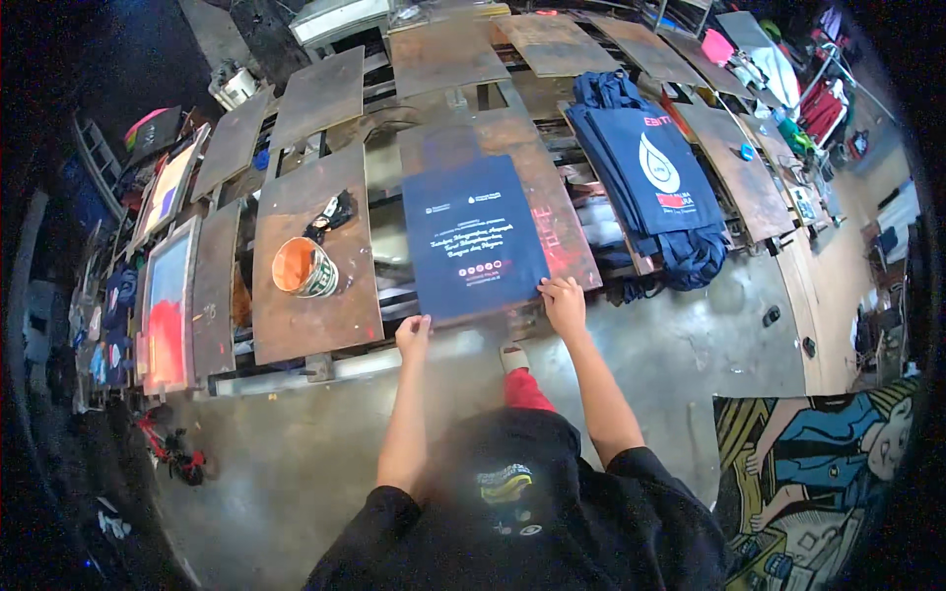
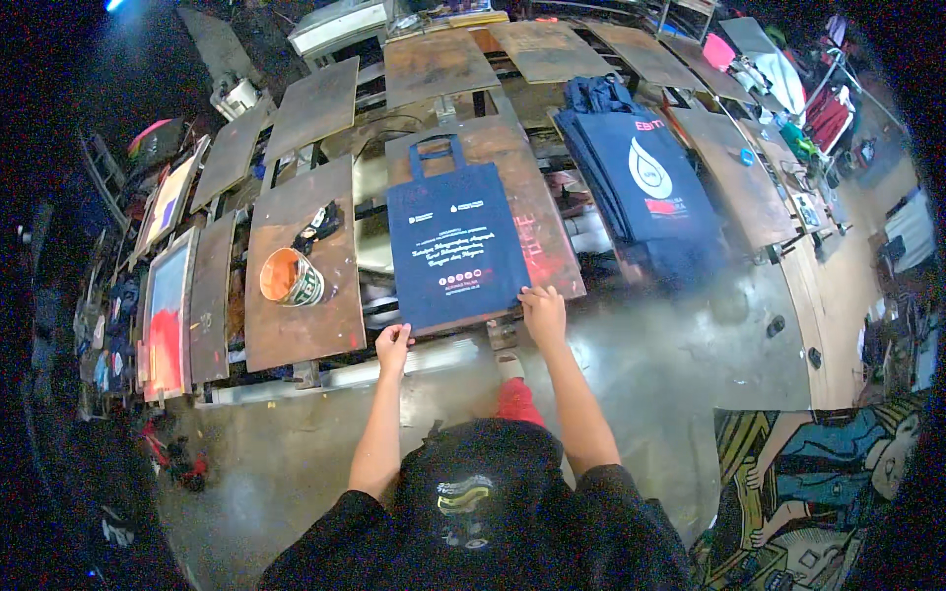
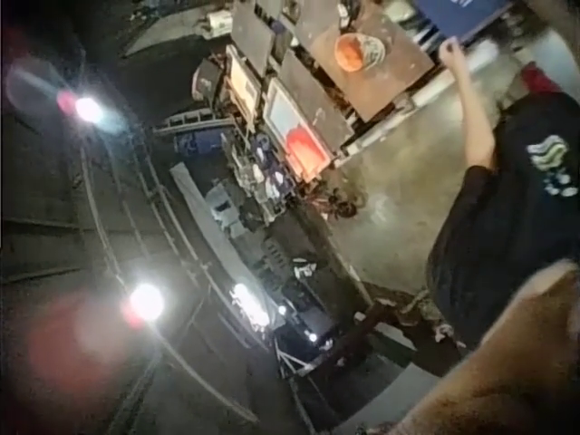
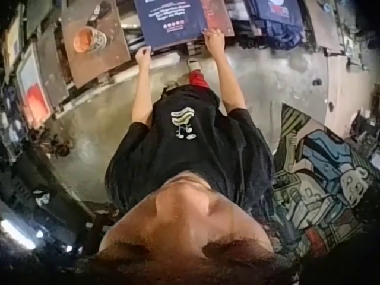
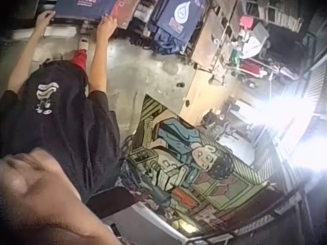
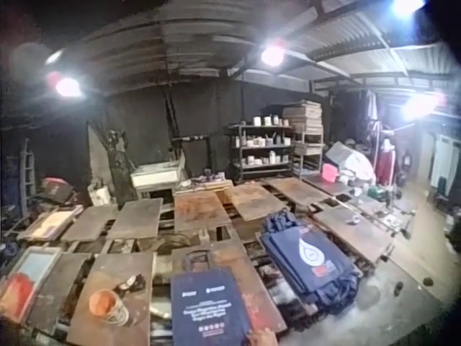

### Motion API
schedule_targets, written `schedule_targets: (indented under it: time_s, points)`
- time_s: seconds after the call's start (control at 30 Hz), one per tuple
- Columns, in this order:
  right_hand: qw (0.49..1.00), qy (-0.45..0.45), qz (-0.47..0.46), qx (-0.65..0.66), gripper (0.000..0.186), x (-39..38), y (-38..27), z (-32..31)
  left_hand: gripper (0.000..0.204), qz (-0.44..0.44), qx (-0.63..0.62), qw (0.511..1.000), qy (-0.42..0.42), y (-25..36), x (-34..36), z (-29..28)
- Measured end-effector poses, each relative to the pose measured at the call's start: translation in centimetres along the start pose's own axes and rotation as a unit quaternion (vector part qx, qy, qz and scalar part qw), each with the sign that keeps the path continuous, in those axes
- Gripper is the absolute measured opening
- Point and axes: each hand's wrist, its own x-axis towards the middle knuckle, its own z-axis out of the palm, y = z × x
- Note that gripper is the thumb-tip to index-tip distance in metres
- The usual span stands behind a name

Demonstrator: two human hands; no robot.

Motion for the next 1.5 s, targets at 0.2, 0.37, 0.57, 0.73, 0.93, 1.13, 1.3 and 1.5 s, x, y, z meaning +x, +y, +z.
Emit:
schedule_targets:
  time_s: [0.2,0.37,0.57,0.73,0.93,1.13,1.3,1.5]
  points:
    - [1.000,0.021,0.011,-0.004,0.011,-0.4,-0.7,-0.3,0.026,0.003,0.003,1.000,-0.014,1.1,-0.5,-0.1]
    - [0.999,0.028,0.030,-0.013,0.010,-0.3,-1.1,0.3,0.028,0.018,0.014,1.000,-0.013,0.6,-0.9,-0.5]
    - [0.998,0.039,0.044,0.010,0.012,-0.5,-1.0,0.8,0.020,0.013,-0.002,0.999,-0.039,0.5,-0.4,-0.5]
    - [0.999,0.040,0.030,0.016,0.013,-0.5,-0.8,0.9,0.017,0.030,0.003,0.999,-0.029,0.6,-0.2,-0.3]
    - [0.999,0.001,0.042,0.000,0.015,-0.4,-0.9,0.6,0.018,0.026,-0.001,1.000,-0.017,0.3,0.0,-0.5]
    - [0.999,0.021,-0.002,0.039,0.017,-0.6,-1.6,0.2,0.030,0.044,0.061,0.996,0.051,0.4,0.0,-0.4]
    - [0.999,0.030,0.029,0.030,0.018,-0.7,-0.9,-0.3,0.045,0.128,0.193,0.970,0.074,6.5,0.3,4.0]
    - [1.000,-0.009,0.011,-0.002,0.015,1.1,-0.9,-0.3,0.051,0.081,0.298,0.945,0.106,5.7,1.9,5.9]
